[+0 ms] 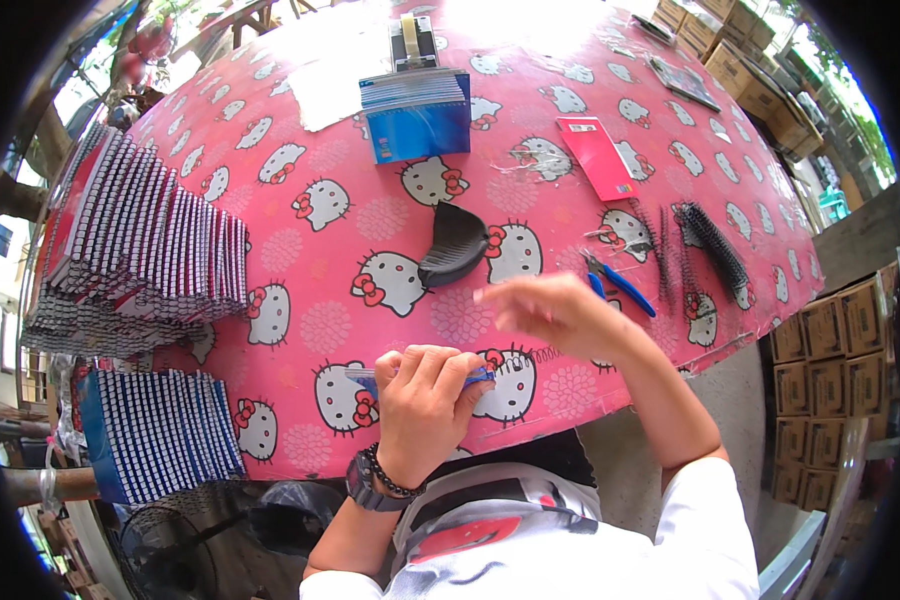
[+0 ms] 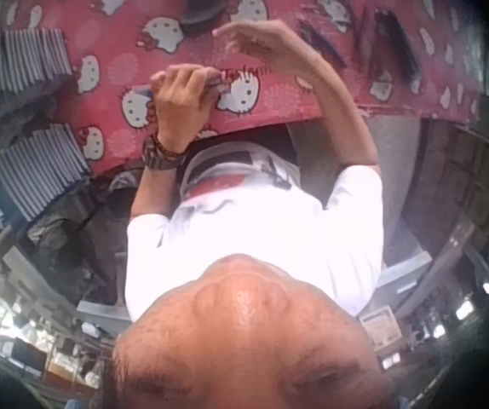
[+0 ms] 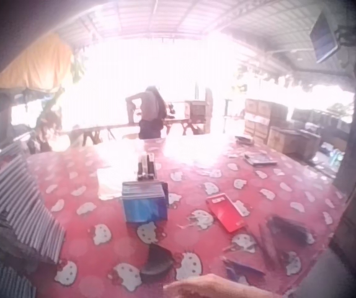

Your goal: The person manually threads a black spiral coil through the pre-punched holes of a blue notebook cover and pages, using a black guide tool to facilitate the rotation, and clips the excess coil using blue clippers before placing the finished notebook onto a stack.

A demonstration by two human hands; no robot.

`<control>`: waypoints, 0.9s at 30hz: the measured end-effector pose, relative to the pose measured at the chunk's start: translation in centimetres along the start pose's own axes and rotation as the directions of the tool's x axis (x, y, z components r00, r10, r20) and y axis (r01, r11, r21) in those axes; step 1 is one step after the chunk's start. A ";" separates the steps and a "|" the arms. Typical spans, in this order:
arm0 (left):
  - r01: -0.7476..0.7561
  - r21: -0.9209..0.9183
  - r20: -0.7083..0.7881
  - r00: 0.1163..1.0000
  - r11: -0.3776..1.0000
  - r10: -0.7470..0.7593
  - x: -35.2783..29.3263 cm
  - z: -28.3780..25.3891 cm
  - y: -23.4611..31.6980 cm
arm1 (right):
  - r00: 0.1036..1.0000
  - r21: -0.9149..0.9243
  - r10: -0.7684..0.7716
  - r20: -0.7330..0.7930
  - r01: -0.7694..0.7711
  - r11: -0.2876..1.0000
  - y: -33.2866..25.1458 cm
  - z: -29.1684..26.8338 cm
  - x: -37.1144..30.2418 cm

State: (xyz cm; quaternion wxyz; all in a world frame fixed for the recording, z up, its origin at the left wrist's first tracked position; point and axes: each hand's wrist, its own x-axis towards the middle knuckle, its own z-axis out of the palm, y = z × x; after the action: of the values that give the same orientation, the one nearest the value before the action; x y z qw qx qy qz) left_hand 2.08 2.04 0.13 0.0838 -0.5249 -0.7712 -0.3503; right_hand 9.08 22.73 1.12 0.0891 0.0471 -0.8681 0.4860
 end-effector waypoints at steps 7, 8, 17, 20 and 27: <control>0.063 -0.040 0.046 0.997 0.997 -0.061 -0.5 -0.2 -0.1 | 0.996 -0.552 -0.088 -0.024 0.060 0.832 2.2 0.7 6.4; 0.057 -0.041 0.049 0.997 0.998 -0.055 -0.5 -0.2 -0.1 | 0.998 -0.582 -0.062 -0.020 0.038 0.812 2.8 1.1 6.8; 0.033 0.015 0.126 0.991 0.999 -0.035 0.1 -0.8 -0.1 | 0.995 -0.620 0.047 0.088 0.017 0.785 4.8 0.9 8.6; 0.065 0.085 0.084 0.994 0.994 -0.073 0.3 -1.6 -0.1 | 0.989 -0.417 0.099 0.112 -0.044 0.908 3.5 -0.1 7.2; 0.055 0.102 0.013 0.998 0.993 -0.057 -1.1 -1.3 -1.6 | 0.933 0.794 -0.191 0.305 -0.138 0.592 3.7 0.3 0.8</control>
State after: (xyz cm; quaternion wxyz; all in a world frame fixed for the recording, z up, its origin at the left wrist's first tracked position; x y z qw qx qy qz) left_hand 0.84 0.09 -0.14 0.0944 -0.5010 -0.8029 -0.3089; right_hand 7.69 24.47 -1.98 -0.0942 0.1833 -0.5543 0.8064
